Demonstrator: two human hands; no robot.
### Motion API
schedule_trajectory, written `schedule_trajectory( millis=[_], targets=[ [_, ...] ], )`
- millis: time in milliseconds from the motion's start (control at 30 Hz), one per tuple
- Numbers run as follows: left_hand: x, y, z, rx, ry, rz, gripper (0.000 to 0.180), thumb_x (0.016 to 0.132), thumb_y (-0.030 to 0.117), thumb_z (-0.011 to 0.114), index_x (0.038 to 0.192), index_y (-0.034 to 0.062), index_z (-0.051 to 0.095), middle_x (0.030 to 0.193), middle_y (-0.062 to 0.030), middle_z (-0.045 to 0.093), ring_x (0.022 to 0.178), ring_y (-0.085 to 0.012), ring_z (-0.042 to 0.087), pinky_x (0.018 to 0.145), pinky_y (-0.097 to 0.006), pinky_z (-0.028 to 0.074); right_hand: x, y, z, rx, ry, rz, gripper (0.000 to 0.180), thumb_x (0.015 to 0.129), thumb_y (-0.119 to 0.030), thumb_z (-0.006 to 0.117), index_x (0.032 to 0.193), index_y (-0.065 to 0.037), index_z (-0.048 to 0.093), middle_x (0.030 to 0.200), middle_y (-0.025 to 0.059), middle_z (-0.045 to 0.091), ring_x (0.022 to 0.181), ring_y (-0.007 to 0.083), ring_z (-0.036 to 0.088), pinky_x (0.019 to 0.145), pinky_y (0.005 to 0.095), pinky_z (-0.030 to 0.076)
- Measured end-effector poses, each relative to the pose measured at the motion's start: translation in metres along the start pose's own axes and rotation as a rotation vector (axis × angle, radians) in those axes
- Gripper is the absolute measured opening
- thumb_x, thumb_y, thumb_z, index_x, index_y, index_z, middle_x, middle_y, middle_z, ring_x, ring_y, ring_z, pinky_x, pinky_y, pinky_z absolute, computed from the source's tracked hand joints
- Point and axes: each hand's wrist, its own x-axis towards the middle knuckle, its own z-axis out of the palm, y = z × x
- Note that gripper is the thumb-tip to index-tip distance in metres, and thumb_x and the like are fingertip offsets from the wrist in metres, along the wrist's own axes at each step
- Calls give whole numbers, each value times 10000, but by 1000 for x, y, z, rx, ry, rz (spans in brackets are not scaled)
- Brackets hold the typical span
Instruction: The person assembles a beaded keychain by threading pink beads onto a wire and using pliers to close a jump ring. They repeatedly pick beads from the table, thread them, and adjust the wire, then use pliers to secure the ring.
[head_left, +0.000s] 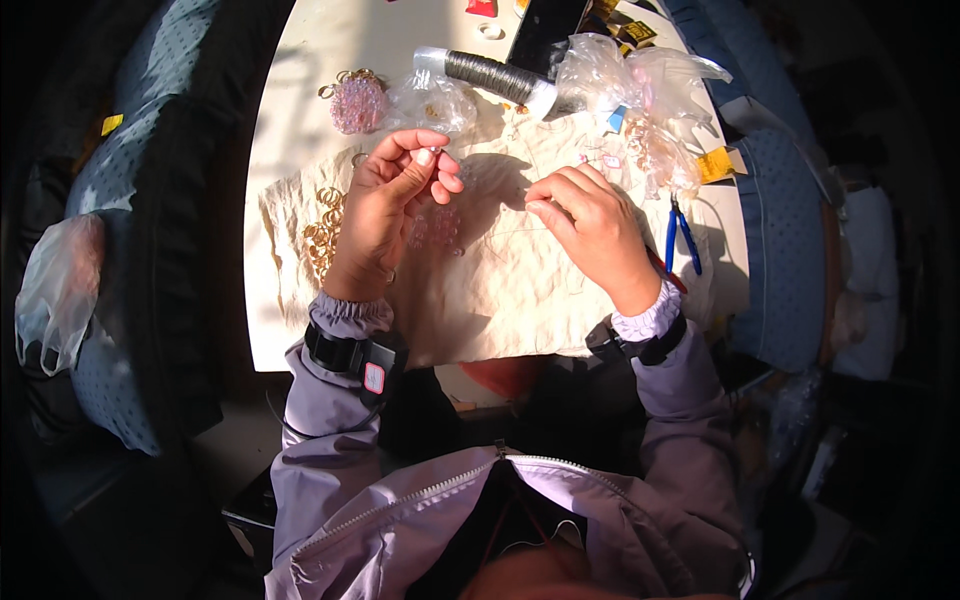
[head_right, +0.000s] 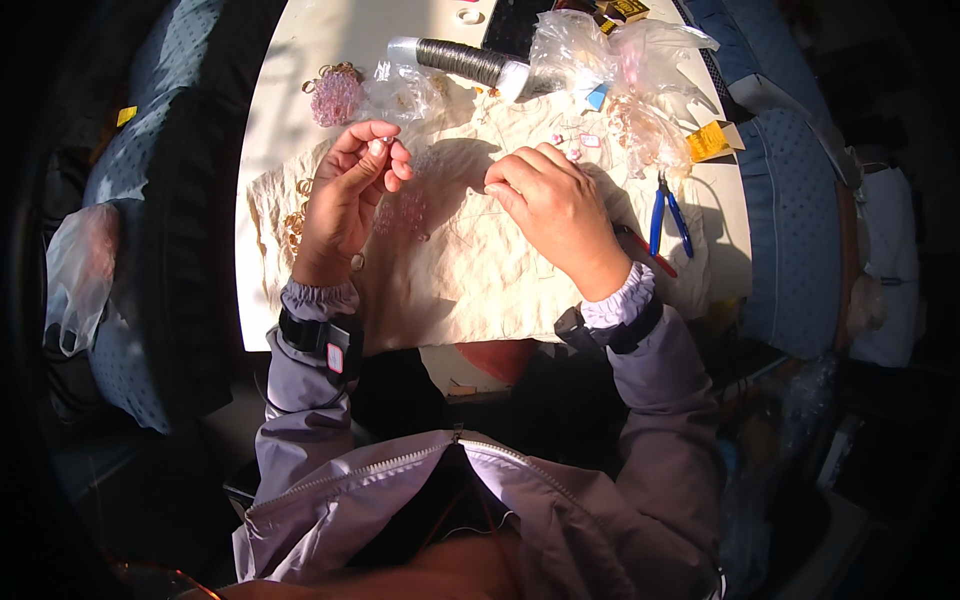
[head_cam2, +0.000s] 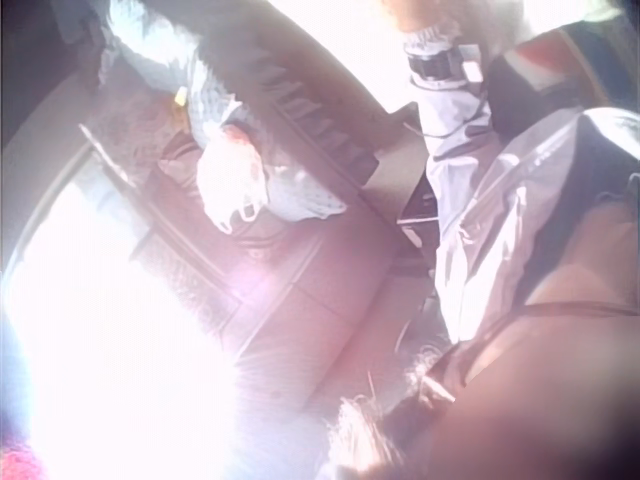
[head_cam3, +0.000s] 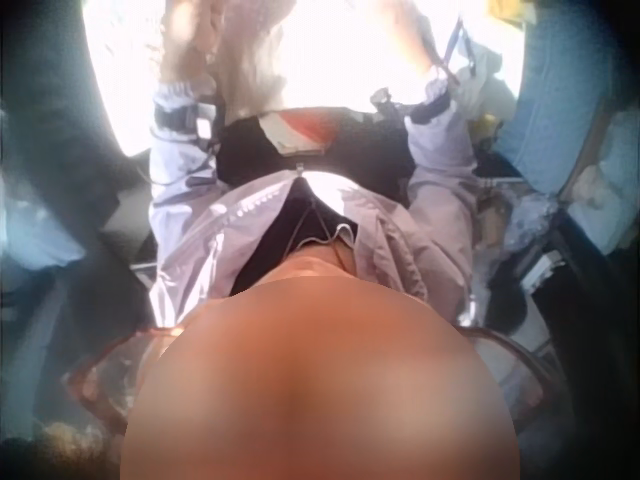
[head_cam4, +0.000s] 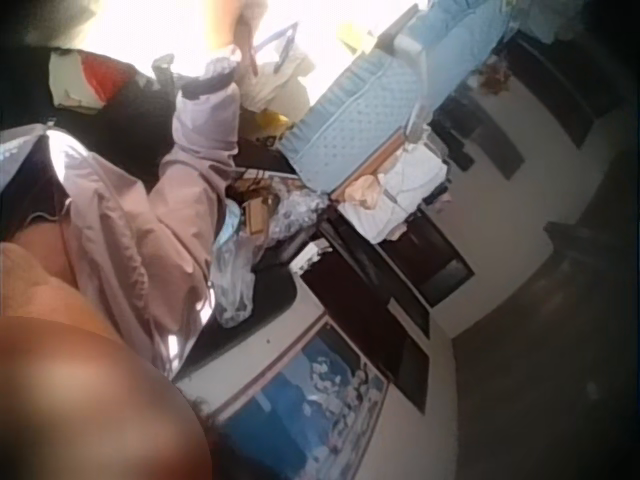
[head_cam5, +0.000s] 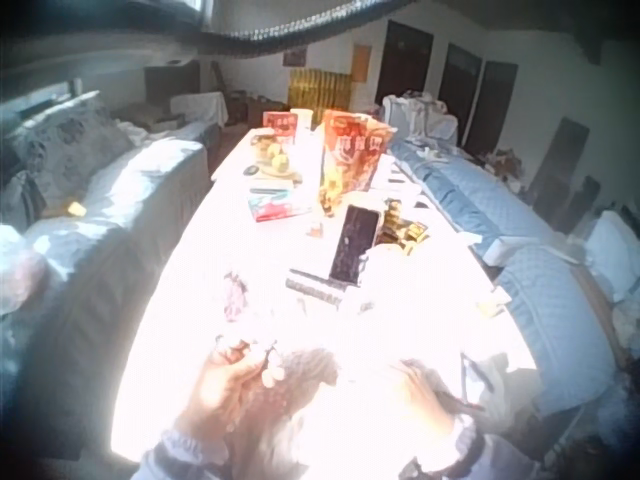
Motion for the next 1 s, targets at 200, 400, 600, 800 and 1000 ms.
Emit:
schedule_trajectory(
  millis=[200, 400, 600, 800, 1000],
  targets=[
    [0, -2, -2, 36, 3, -30, 194, 1142, 113, 584, 1287, 13, 666, 1060, -95, 754, 911, -157, 727, 814, -269, 565, -14, 4, 2, 27, -103, -93, 95, 939, -127, 777, 986, -73, 716, 999, 46, 701, 1012, 274, 674, 881, 403, 568],
    [-1, 2, -2, 67, -5, -18, 190, 1133, 100, 593, 1285, 14, 669, 1056, -97, 755, 908, -154, 726, 806, -263, 563, -24, 1, 13, -21, -79, -62, 78, 919, -64, 759, 991, -87, 737, 1003, 33, 695, 1001, 256, 680, 853, 399, 573],
    [5, 16, 13, 43, 23, 4, 177, 1111, 80, 648, 1267, 3, 685, 1085, -108, 765, 927, -162, 739, 829, -269, 589, 11, 14, -21, 10, 295, -8, 63, 932, -59, 772, 978, -43, 732, 961, 80, 737, 1010, 314, 662, 904, 406, 551],
    [28, 0, 36, -197, -94, -88, 180, 1084, 48, 685, 1258, 7, 706, 1136, -113, 764, 969, -160, 745, 880, -262, 609, 44, 9, -8, 604, 366, 228, 41, 1035, -45, 702, 1037, -17, 672, 795, 12, 637, 670, 56, 560, 632, 248, 473],
    [29, -19, 24, -347, -117, -127, 183, 1093, 55, 672, 1270, 19, 699, 1156, -119, 771, 980, -162, 747, 891, -263, 613, 48, 5, 29, 469, 318, 117, 88, 1046, -20, 739, 1132, -2, 741, 883, 30, 764, 747, 23, 658, 661, 224, 526]
  ],
)
